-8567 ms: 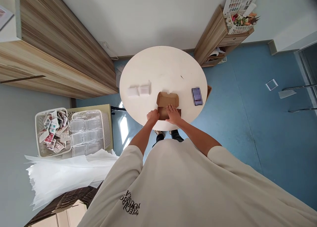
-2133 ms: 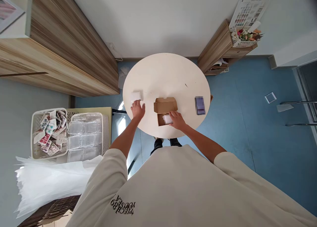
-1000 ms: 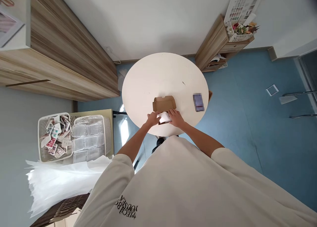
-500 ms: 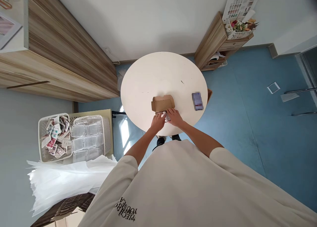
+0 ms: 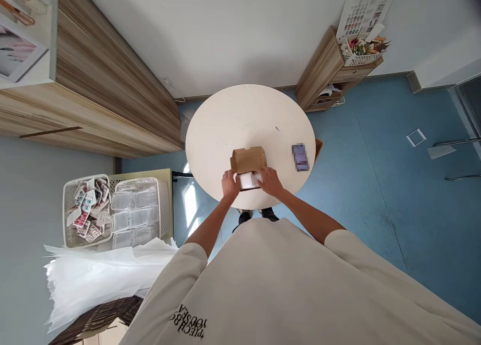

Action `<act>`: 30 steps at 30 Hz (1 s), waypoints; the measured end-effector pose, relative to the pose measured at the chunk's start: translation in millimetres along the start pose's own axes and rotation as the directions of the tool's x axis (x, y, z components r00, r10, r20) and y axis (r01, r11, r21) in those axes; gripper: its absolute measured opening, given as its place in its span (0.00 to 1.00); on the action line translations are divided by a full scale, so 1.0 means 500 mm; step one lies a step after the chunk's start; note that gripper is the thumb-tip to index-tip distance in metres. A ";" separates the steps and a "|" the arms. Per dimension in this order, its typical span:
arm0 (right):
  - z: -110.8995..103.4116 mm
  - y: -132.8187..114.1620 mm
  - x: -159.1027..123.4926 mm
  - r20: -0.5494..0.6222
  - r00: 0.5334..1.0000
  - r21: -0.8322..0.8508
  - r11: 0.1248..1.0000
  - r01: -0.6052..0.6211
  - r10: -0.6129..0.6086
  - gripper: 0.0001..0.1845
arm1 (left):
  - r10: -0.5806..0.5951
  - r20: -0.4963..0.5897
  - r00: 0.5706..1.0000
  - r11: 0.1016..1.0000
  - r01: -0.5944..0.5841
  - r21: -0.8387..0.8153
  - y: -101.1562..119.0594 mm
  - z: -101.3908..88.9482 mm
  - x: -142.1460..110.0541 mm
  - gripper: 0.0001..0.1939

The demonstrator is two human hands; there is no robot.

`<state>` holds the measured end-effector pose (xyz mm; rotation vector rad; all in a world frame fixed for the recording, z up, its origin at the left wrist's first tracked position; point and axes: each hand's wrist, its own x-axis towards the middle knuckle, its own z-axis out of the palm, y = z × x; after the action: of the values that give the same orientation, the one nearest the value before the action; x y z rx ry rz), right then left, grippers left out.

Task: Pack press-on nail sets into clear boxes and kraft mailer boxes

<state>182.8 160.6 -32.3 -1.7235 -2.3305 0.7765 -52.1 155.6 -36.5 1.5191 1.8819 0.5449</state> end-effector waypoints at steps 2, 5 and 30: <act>-0.013 0.009 0.015 -0.128 0.971 0.185 0.967 -0.176 0.202 0.28 | -0.217 -0.050 0.975 0.962 0.205 -0.180 -0.007 -0.012 0.031 0.18; -0.035 0.019 0.057 -0.104 0.874 0.526 0.772 -0.356 0.474 0.32 | -0.444 0.102 0.890 0.810 0.447 -0.379 -0.005 -0.021 0.077 0.21; -0.115 0.005 0.063 0.245 0.915 0.819 0.437 -0.372 0.320 0.42 | -0.092 0.341 0.936 0.800 0.274 -0.534 0.047 -0.071 0.089 0.40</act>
<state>197.6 208.8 9.9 -1.6251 -1.1191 1.6938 -65.8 207.2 -5.8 0.9384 1.4267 0.6741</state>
